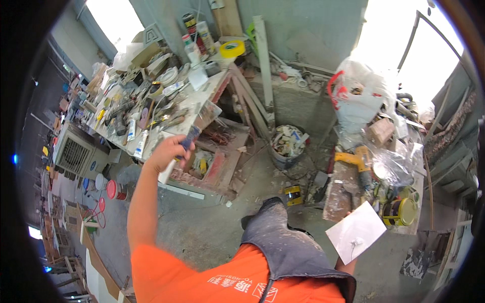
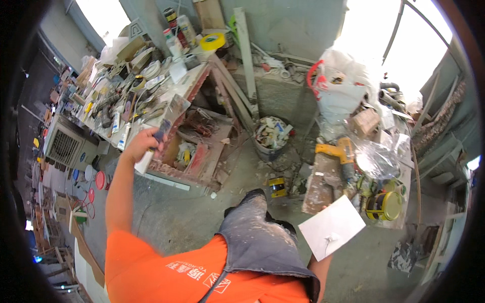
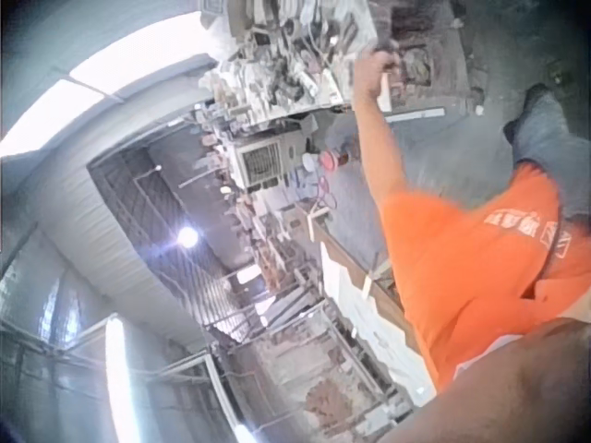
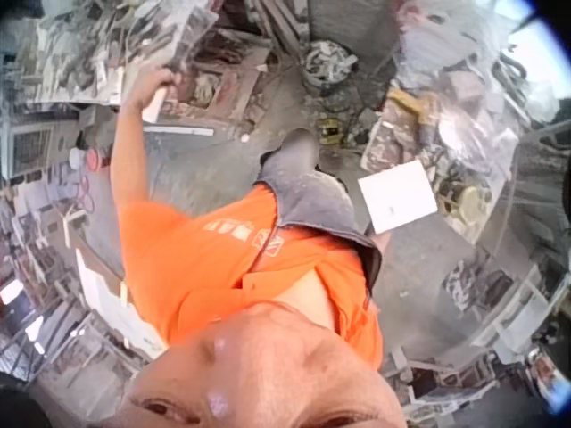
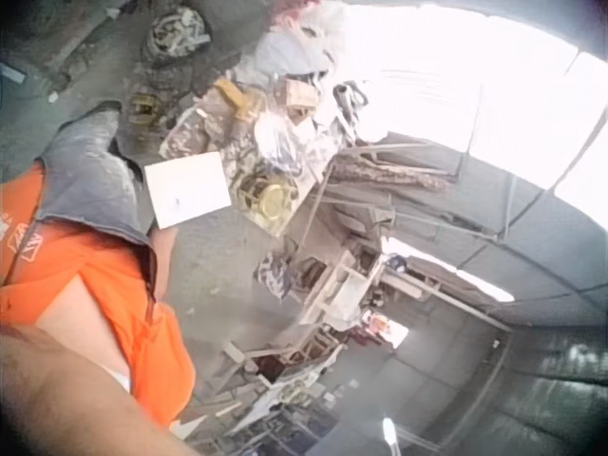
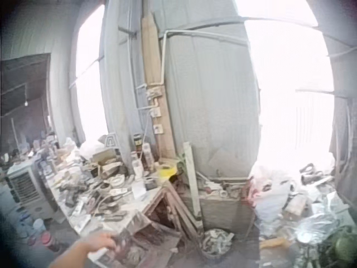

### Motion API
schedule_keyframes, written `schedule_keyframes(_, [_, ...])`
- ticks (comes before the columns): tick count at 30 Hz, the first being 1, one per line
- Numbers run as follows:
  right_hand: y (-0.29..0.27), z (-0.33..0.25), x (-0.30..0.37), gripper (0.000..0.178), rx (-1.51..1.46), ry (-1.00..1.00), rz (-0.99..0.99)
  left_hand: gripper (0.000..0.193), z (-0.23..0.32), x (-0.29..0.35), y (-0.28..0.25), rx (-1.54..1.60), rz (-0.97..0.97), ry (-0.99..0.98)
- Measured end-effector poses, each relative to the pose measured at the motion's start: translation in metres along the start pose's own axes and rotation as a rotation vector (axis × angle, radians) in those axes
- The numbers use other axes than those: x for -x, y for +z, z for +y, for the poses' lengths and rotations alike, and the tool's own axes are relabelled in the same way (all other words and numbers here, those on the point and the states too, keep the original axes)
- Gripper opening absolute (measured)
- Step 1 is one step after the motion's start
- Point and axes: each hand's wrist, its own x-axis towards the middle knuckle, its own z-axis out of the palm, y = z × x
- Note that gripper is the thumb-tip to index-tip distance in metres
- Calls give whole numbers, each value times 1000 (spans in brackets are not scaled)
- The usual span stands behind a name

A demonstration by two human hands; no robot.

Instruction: The person applies a white paste to a long mesh strip on a wooden board using a putty knife, then scrapes the paste onto a small white tile and spreads it evenly. The person works in a cluttered workshop with tools and materials visible.

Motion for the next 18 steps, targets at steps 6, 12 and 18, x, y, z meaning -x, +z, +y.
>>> schedule_keyframes(6, [-3, -39, -19, 52, -82, 67, -143, 34, 8, 4, 184, 274, -301, -10])
schedule_keyframes(12, [18, -19, -39, 51, -157, 251, -360, 33, -45, -1, 354, 559, -557, -185])
schedule_keyframes(18, [6, -31, -22, 48, -104, 298, -233, 22, -60, -3, 477, 700, -709, -468])
